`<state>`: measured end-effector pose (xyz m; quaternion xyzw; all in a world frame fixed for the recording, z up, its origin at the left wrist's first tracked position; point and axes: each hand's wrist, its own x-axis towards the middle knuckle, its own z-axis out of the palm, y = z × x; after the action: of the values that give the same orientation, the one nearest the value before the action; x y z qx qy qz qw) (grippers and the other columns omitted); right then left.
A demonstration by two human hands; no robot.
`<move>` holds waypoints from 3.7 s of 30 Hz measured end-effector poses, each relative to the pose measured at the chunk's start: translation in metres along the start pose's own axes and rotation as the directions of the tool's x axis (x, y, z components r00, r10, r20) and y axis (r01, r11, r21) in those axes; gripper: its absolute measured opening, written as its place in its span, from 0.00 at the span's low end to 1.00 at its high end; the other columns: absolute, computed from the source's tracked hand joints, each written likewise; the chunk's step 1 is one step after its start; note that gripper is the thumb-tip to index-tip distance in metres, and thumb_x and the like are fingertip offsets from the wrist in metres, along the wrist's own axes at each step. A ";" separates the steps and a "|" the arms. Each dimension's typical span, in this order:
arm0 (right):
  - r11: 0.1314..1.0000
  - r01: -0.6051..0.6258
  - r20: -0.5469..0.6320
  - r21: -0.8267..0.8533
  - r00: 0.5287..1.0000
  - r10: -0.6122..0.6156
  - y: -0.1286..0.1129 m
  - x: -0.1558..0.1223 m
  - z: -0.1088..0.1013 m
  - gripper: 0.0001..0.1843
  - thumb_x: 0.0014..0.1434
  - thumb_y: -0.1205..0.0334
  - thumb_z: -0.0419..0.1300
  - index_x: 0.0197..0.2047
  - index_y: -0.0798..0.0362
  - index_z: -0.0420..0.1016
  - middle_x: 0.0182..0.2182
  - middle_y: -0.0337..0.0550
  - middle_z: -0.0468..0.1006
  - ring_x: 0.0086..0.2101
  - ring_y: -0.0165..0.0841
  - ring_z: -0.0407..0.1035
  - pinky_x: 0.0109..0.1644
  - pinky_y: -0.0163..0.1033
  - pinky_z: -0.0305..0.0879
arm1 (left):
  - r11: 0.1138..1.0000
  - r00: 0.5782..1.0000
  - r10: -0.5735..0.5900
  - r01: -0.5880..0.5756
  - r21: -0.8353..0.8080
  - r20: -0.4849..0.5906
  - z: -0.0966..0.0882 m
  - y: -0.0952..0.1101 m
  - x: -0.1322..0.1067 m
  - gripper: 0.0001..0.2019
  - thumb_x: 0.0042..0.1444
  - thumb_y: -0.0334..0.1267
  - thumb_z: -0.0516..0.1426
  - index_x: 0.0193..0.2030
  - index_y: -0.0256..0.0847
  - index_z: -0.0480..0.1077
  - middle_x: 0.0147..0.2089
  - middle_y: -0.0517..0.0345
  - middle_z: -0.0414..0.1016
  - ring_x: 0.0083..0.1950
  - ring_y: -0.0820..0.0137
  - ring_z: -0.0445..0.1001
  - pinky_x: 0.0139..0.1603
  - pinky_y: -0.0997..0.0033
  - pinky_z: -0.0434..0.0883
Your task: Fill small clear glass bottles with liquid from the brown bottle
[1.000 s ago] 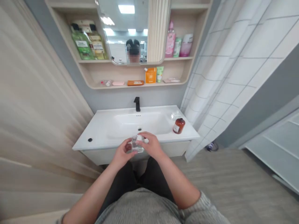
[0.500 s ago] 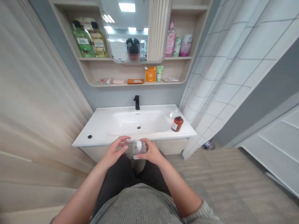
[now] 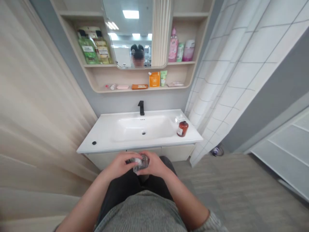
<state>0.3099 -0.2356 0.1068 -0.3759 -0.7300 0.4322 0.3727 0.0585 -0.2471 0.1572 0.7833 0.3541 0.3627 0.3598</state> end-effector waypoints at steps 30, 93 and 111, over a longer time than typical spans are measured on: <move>0.993 -0.052 -0.109 0.106 0.992 0.064 -0.006 0.004 -0.009 0.47 0.40 0.47 0.90 0.62 0.47 0.82 0.54 0.47 0.88 0.48 0.45 0.83 0.53 0.48 0.81 | 0.949 0.980 -0.144 0.098 -0.300 -0.134 0.017 -0.020 0.008 0.36 0.61 0.45 0.74 0.75 0.48 0.74 0.60 0.46 0.87 0.67 0.52 0.84 0.80 0.42 0.71; 0.995 -0.081 -0.163 0.053 0.983 0.089 0.007 0.007 0.007 0.44 0.43 0.52 0.88 0.61 0.48 0.82 0.53 0.47 0.89 0.49 0.46 0.83 0.57 0.51 0.81 | 0.984 0.931 0.133 -0.083 0.157 -0.341 0.000 0.015 0.016 0.14 0.69 0.35 0.67 0.59 0.49 0.86 0.54 0.52 0.88 0.49 0.63 0.86 0.56 0.60 0.85; 0.995 -0.096 -0.155 0.032 0.983 0.100 0.009 0.010 0.007 0.44 0.43 0.50 0.89 0.61 0.47 0.83 0.51 0.46 0.89 0.47 0.44 0.83 0.54 0.49 0.81 | 1.000 0.902 0.002 0.001 0.007 -0.431 -0.006 0.009 0.012 0.13 0.67 0.41 0.69 0.56 0.47 0.86 0.55 0.50 0.88 0.51 0.61 0.86 0.58 0.58 0.85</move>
<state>0.3016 -0.2266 0.0983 -0.4395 -0.6738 0.4283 0.4116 0.0621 -0.2403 0.1713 0.6851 0.4258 0.5259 0.2699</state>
